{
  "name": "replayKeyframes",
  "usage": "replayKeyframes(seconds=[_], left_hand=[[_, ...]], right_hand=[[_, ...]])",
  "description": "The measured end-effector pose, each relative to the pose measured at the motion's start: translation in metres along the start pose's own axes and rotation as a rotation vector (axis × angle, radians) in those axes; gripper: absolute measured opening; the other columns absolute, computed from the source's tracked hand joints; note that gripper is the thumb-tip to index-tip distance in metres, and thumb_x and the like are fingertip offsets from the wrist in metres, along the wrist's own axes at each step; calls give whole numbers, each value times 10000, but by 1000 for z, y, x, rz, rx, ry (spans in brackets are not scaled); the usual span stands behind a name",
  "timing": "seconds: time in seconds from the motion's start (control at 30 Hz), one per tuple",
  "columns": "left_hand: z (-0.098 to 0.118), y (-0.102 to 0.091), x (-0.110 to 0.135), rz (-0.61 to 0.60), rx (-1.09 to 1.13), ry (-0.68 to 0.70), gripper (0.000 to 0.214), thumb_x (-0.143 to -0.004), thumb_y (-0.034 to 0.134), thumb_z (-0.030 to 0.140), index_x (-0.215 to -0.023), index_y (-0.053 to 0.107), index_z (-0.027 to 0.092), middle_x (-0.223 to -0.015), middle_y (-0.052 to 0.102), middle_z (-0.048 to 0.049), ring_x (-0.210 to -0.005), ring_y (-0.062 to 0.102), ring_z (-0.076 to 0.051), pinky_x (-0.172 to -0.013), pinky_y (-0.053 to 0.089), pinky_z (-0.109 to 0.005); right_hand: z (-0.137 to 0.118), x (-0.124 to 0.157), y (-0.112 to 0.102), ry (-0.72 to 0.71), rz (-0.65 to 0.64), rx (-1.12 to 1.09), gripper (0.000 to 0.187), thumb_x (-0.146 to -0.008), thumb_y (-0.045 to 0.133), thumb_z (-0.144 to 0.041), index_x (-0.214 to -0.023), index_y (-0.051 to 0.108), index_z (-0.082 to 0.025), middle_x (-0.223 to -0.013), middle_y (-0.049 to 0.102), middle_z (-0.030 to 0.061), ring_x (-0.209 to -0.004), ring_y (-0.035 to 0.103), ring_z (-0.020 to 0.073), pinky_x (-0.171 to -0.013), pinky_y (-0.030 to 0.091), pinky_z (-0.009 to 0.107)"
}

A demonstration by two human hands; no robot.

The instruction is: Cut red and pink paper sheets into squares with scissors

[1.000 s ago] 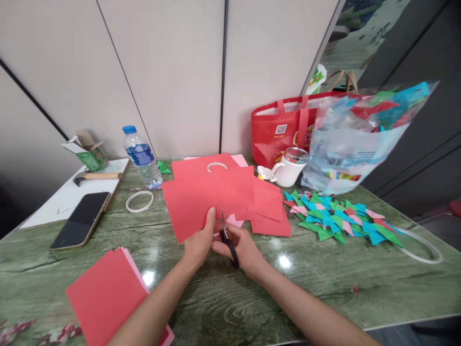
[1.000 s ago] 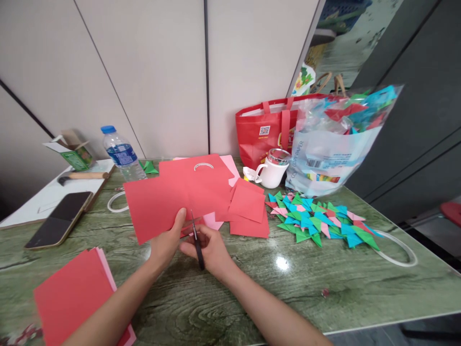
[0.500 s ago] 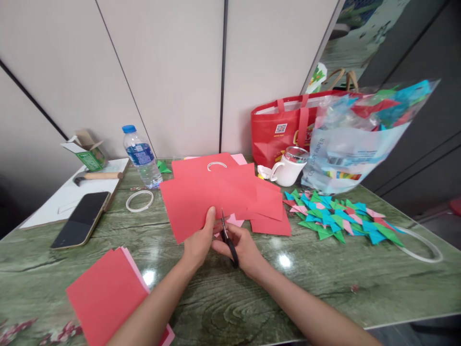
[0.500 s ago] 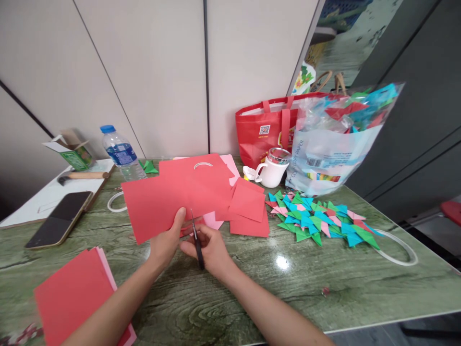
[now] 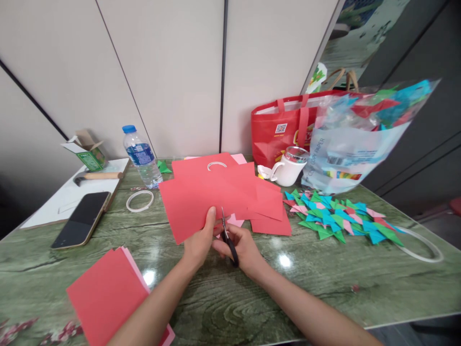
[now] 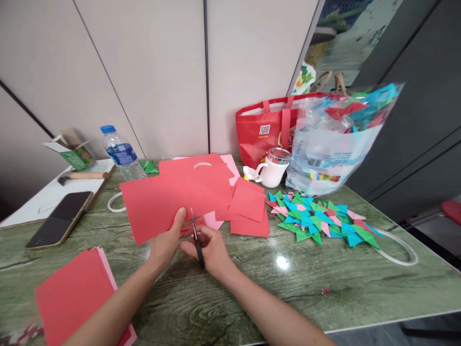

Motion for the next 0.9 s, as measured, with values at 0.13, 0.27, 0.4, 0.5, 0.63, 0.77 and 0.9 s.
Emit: replayKeyframes(seconds=[0.13, 0.27, 0.4, 0.5, 0.63, 0.77, 0.9], left_hand=[[-1, 0, 0, -17, -7, -3, 363, -743, 417, 490, -830, 628, 208, -896, 668, -21, -937, 581, -191, -967, 319, -307], [-4, 0, -1, 34, -53, 11, 402, -728, 438, 498, -950, 594, 202, -1050, 616, -33, -1062, 506, -191, -1003, 270, -309], [-4, 1, -1, 41, -93, 60, 382, -729, 446, 488, -964, 581, 218, -1110, 584, -25, -1116, 461, -183, -1019, 243, -298], [-4, 1, -1, 30, -96, 48, 382, -731, 445, 482, -967, 575, 211, -1106, 586, -33, -1106, 470, -182, -1014, 252, -293], [-3, 0, -1, 17, -92, 37, 355, -728, 446, 484, -913, 585, 216, -1065, 608, -26, -1086, 486, -186, -1000, 275, -295], [-4, -1, -1, 24, -83, 43, 361, -727, 450, 480, -933, 577, 213, -1067, 607, -25, -1081, 490, -187, -996, 279, -301], [-4, 0, -1, 18, -70, 51, 364, -730, 444, 481, -939, 575, 214, -1074, 602, -27, -1082, 487, -186, -1002, 266, -302]], right_hand=[[2, 0, -1, 11, -3, 1, 313, -548, 717, -368, -694, 542, -154, -478, 440, -67, -418, 391, 65, -418, 305, 199], [1, 0, -1, -28, -33, -19, 322, -551, 726, -340, -744, 552, -150, -532, 441, -59, -495, 416, 81, -482, 332, 208], [-1, -1, -1, -53, -48, -33, 358, -544, 733, -334, -796, 557, -152, -628, 503, -26, -583, 457, 110, -558, 365, 231], [1, -2, -2, -48, -58, -26, 358, -548, 731, -332, -801, 553, -151, -626, 505, -28, -567, 448, 104, -554, 359, 229], [2, -2, -2, -50, -61, -15, 346, -555, 724, -343, -778, 545, -147, -654, 516, -20, -540, 413, 85, -516, 338, 214], [3, -2, -2, -35, -47, 10, 337, -566, 713, -348, -782, 553, -144, -562, 475, -48, -487, 386, 74, -478, 308, 205], [2, -1, -2, -26, -23, 17, 317, -557, 717, -328, -760, 560, -141, -540, 480, -52, -469, 396, 70, -467, 307, 203]])
Point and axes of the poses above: each hand's wrist, its own x-axis away from the middle knuckle, its own y-axis out of the palm, z = x × y, the point moved 3 cm from there along -x, towards the middle knuckle
